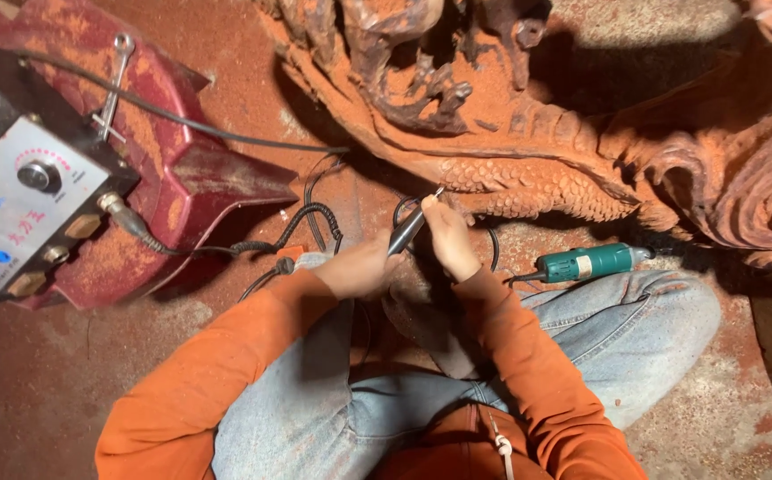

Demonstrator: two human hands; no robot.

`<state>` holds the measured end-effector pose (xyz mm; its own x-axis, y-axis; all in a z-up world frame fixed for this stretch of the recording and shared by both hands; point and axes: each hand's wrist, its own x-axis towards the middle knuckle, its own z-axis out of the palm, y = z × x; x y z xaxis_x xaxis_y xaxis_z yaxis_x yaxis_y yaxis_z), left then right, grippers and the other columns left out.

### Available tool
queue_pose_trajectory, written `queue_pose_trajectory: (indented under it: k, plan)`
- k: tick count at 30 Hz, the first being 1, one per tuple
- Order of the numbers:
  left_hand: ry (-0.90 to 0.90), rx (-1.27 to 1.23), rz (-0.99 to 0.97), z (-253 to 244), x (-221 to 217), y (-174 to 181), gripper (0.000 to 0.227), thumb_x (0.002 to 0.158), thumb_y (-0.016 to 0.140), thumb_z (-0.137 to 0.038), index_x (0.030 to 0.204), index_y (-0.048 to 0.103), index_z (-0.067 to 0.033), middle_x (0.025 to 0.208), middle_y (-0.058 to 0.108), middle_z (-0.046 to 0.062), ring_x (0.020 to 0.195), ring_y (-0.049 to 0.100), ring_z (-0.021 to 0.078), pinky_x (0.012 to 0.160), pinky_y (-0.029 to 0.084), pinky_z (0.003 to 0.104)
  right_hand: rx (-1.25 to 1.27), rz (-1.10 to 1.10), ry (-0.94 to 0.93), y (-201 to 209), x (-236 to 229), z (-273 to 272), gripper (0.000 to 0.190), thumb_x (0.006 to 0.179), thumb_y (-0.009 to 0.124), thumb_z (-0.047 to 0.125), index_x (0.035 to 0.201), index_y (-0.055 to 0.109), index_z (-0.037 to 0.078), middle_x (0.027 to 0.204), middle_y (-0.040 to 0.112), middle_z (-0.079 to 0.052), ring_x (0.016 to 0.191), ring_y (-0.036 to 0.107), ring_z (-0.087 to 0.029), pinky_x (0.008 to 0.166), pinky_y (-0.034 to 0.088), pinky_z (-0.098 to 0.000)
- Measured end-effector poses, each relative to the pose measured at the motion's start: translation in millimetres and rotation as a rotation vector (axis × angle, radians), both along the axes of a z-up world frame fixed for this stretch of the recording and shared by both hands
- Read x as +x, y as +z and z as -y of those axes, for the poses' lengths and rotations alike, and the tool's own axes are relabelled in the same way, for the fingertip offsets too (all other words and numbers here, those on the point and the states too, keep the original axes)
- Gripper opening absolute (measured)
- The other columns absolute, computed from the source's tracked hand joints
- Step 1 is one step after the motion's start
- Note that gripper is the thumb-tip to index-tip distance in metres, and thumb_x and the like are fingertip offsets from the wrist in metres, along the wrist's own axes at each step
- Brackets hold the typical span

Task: Using a rotary carving tool to add fine textures and details to a large, intricate wooden sculpture.

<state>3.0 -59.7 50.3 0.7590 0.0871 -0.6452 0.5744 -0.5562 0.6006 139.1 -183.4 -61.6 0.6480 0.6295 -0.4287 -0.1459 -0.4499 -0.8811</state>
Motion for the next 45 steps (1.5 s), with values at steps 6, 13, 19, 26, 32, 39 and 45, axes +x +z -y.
queue_pose_trajectory:
  k: [6, 13, 19, 26, 32, 39, 45]
  plan:
    - [-0.009, -0.016, 0.008, -6, -5, -4, 0.042, 0.103, 0.046, -0.033, 0.117, 0.045, 0.0057, 0.100, 0.067, 0.034, 0.096, 0.070, 0.0499, 0.081, 0.057, 0.056, -0.040, -0.022, -0.007, 14, 3, 7, 0.046, 0.105, 0.054, 0.042, 0.099, 0.071, -0.001, 0.100, 0.068, -0.012, 0.102, 0.061, -0.026, 0.101, 0.047, -0.0448]
    - [0.012, -0.010, -0.047, -9, -4, -6, 0.040, 0.103, 0.040, -0.041, 0.117, 0.042, -0.0033, 0.103, 0.069, 0.029, 0.099, 0.071, 0.0443, 0.084, 0.056, 0.055, -0.038, -0.088, -0.083, 29, 0, 0, 0.046, 0.104, 0.058, 0.044, 0.104, 0.068, -0.002, 0.101, 0.062, -0.011, 0.099, 0.058, -0.026, 0.095, 0.051, -0.0426]
    - [0.002, 0.092, -0.081, -12, -2, -3, 0.035, 0.104, 0.036, -0.042, 0.117, 0.042, -0.0095, 0.102, 0.070, 0.021, 0.098, 0.073, 0.0395, 0.084, 0.056, 0.053, 0.041, -0.208, -0.205, 17, 6, -3, 0.045, 0.103, 0.060, 0.046, 0.105, 0.067, 0.001, 0.101, 0.061, -0.009, 0.100, 0.061, -0.023, 0.095, 0.052, -0.0494]
    - [-0.019, 0.170, -0.024, -22, -2, -11, 0.032, 0.105, 0.036, -0.039, 0.117, 0.041, -0.0093, 0.102, 0.070, 0.020, 0.099, 0.072, 0.0405, 0.086, 0.056, 0.054, 0.056, -0.238, -0.208, 27, 0, -10, 0.047, 0.104, 0.056, 0.049, 0.100, 0.064, 0.003, 0.103, 0.057, -0.007, 0.105, 0.057, -0.026, 0.097, 0.045, -0.0547]
    - [0.015, 0.164, 0.094, -50, -3, -7, 0.028, 0.107, 0.039, -0.034, 0.114, 0.049, -0.0092, 0.084, 0.068, 0.012, 0.074, 0.073, 0.0290, 0.067, 0.059, 0.043, 0.167, -0.307, -0.227, -1, 0, -7, 0.043, 0.107, 0.053, 0.043, 0.105, 0.062, 0.001, 0.113, 0.063, -0.017, 0.113, 0.060, -0.032, 0.098, 0.050, -0.0527]
    - [-0.112, 0.529, 0.253, -68, -8, -22, 0.039, 0.100, 0.056, -0.045, 0.113, 0.054, -0.0087, 0.090, 0.069, 0.017, 0.088, 0.073, 0.0384, 0.074, 0.059, 0.054, 0.323, -0.476, -0.187, 50, -19, -28, 0.048, 0.105, 0.047, 0.048, 0.117, 0.058, 0.003, 0.138, 0.062, -0.016, 0.130, 0.058, -0.030, 0.104, 0.052, -0.0474]
    - [-0.089, 0.741, 0.437, -70, -4, -75, 0.043, 0.093, 0.059, -0.055, 0.113, 0.055, -0.0177, 0.077, 0.065, 0.009, 0.070, 0.073, 0.0314, 0.061, 0.060, 0.049, 0.406, -0.528, -0.202, 50, -13, -28, 0.041, 0.106, 0.048, 0.044, 0.112, 0.057, 0.005, 0.141, 0.059, -0.019, 0.130, 0.054, -0.035, 0.107, 0.049, -0.0541]
